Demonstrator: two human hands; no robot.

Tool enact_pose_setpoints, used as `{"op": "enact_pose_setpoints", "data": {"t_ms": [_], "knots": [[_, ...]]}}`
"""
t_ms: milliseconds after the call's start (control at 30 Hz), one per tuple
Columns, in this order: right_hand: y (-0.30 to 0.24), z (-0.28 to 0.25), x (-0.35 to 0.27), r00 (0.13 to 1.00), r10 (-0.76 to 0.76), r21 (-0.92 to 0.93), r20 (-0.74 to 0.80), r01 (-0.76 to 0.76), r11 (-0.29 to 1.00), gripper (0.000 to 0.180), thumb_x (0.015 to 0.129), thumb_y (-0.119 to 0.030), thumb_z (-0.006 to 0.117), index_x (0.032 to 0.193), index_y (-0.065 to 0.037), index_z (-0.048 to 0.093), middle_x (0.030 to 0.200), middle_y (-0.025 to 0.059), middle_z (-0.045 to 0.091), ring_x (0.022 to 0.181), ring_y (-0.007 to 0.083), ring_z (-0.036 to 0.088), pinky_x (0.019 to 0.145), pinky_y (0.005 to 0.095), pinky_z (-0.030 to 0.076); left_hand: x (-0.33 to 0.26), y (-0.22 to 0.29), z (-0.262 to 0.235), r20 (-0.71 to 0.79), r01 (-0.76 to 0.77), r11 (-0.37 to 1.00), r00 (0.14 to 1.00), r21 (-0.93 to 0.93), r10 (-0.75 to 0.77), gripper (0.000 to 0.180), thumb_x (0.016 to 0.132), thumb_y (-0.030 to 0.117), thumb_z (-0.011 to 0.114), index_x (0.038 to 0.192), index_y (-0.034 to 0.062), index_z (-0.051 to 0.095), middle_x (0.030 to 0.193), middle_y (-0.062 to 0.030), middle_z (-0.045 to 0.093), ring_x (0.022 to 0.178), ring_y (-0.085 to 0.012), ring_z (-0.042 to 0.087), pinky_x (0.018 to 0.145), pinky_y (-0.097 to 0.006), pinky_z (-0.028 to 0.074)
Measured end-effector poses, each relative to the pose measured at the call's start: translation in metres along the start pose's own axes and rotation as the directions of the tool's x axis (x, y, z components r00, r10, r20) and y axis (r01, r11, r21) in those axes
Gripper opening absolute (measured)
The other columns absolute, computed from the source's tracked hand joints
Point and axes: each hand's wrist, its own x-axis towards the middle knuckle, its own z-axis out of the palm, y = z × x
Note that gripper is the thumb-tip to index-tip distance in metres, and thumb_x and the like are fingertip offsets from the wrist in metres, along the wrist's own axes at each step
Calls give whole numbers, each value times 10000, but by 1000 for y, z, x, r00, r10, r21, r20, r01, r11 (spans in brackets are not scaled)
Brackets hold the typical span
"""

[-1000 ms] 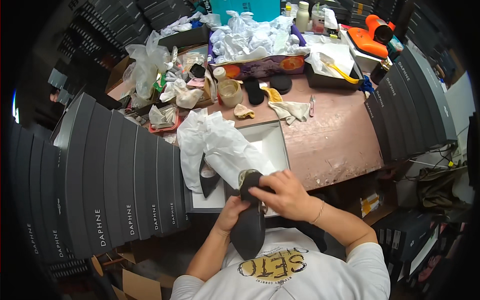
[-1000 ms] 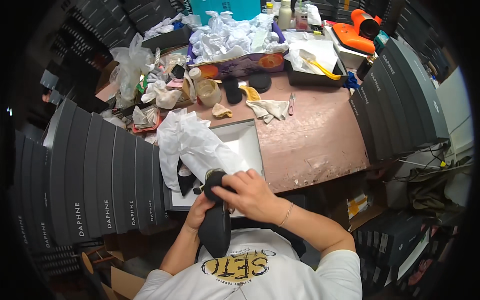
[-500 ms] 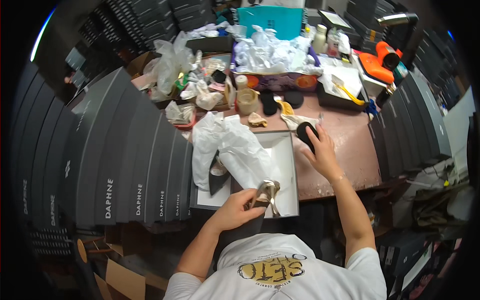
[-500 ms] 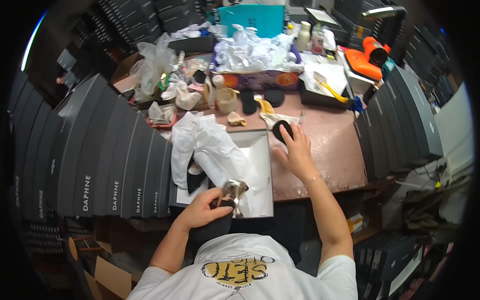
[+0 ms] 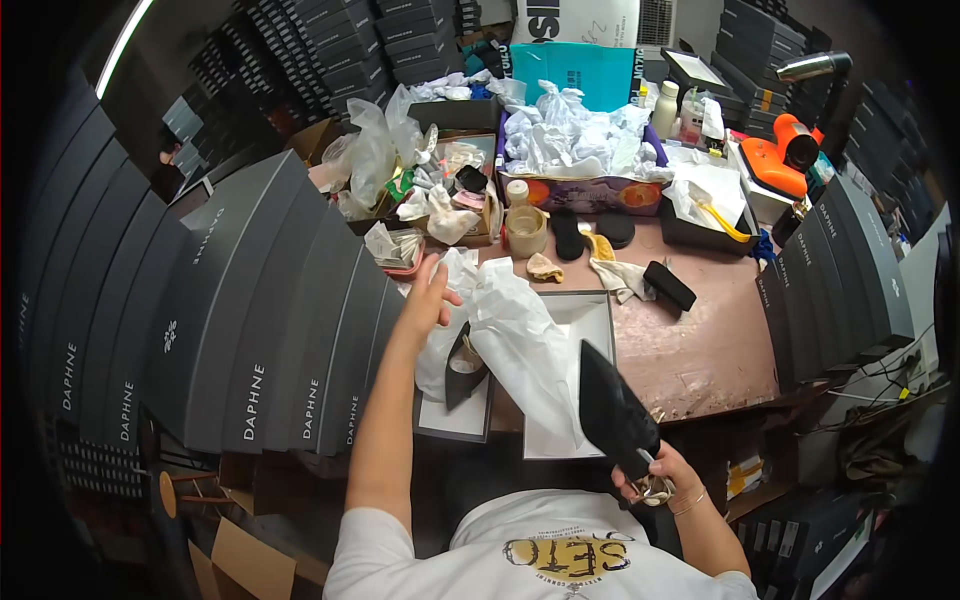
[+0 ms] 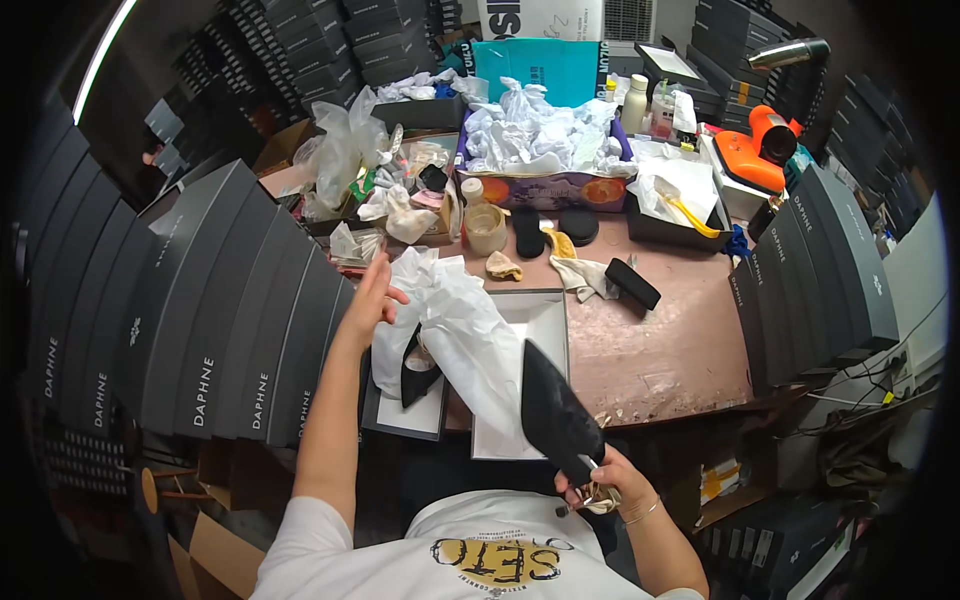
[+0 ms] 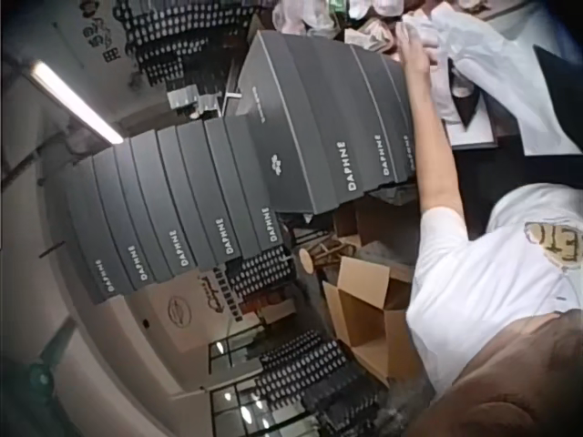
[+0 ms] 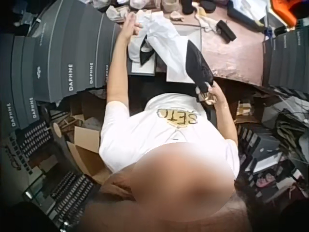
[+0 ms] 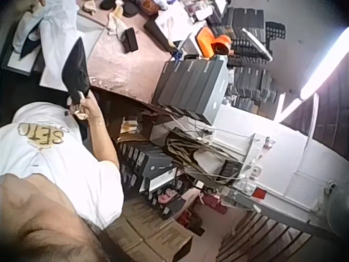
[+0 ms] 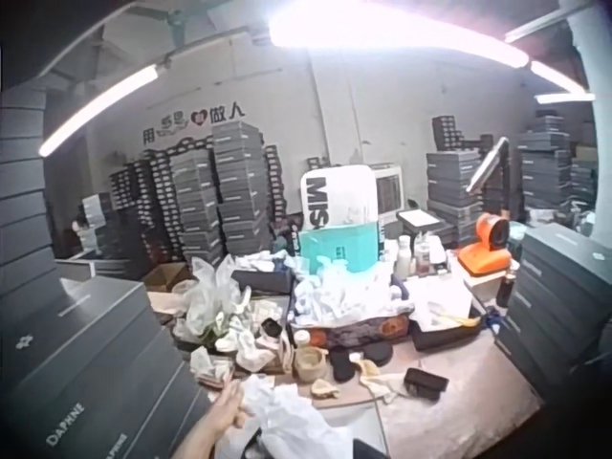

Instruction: The recorder is inspecting a pair of high-heeled shoes, cleaning them with a cloth, and then packing them into a branded shoe box with tissue paper.

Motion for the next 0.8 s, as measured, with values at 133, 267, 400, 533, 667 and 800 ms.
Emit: {"op": "enact_pose_setpoints", "data": {"t_ms": [133, 267, 400, 533, 667, 800], "knots": [[7, -19, 2, 954, -275, 73, -116, 285, 956, 536, 758, -287, 626, 1147, 68, 525, 893, 249, 630, 647, 203, 646, 560, 287, 564, 73, -59, -6, 575, 371, 925, 740, 84, -349, 304, 937, 306, 569, 1150, 99, 505, 730, -62, 594, 465, -59, 446, 466, -214, 387], [0, -14, 12, 942, -331, 560, -53, 302, 771, 551, 848, -388, 510, 1127, 87, 525, 953, 231, 565, 582, 230, 564, 523, 276, 507, 47, 0, 18, 466, -6, 1000, 884, -21, 15, 146, 904, 173, 619, 994, 62, 587, 743, -60, 605, 531, -73, 504, 493, -220, 426], [-9, -15, 15, 893, -442, 670, -87, 381, 637, 472, 883, -336, 467, 1049, 94, 566, 989, 293, 563, 590, 221, 569, 569, 274, 512, -29, 134, 57, 438, -684, 694, 707, 224, 555, 119, 900, 71, 577, 943, -19, 641, 818, -70, 637, 630, -128, 552, 585, -258, 454], [-11, -13, 10, 861, -509, 730, 6, 344, 590, 460, 895, -312, 447, 1066, 97, 566, 1005, 314, 566, 593, 228, 603, 582, 275, 525, -83, 166, 102, 662, -833, 369, 552, 411, 507, 182, 901, 153, 586, 911, -22, 635, 833, -152, 598, 730, -303, 569, 649, -328, 447], [-16, 3, -2, 856, -517, 656, 20, 379, 653, 443, 905, -295, 430, 1072, 93, 564, 1000, 308, 575, 605, 225, 628, 567, 267, 536, -71, 94, 124, 561, -543, 799, 758, 259, 333, 388, 948, 327, 532, 850, -25, 661, 801, -140, 609, 674, -247, 576, 605, -320, 444], [-14, 16, -46, 835, -541, 245, -98, 547, 800, 470, 879, -296, 469, 1100, 113, 535, 942, 308, 601, 589, 224, 635, 511, 266, 543, -64, 29, 163, 433, -758, 561, 651, 332, 624, 216, 856, 163, 642, 936, -37, 670, 857, -102, 623, 681, -179, 581, 590, -318, 468]]}}
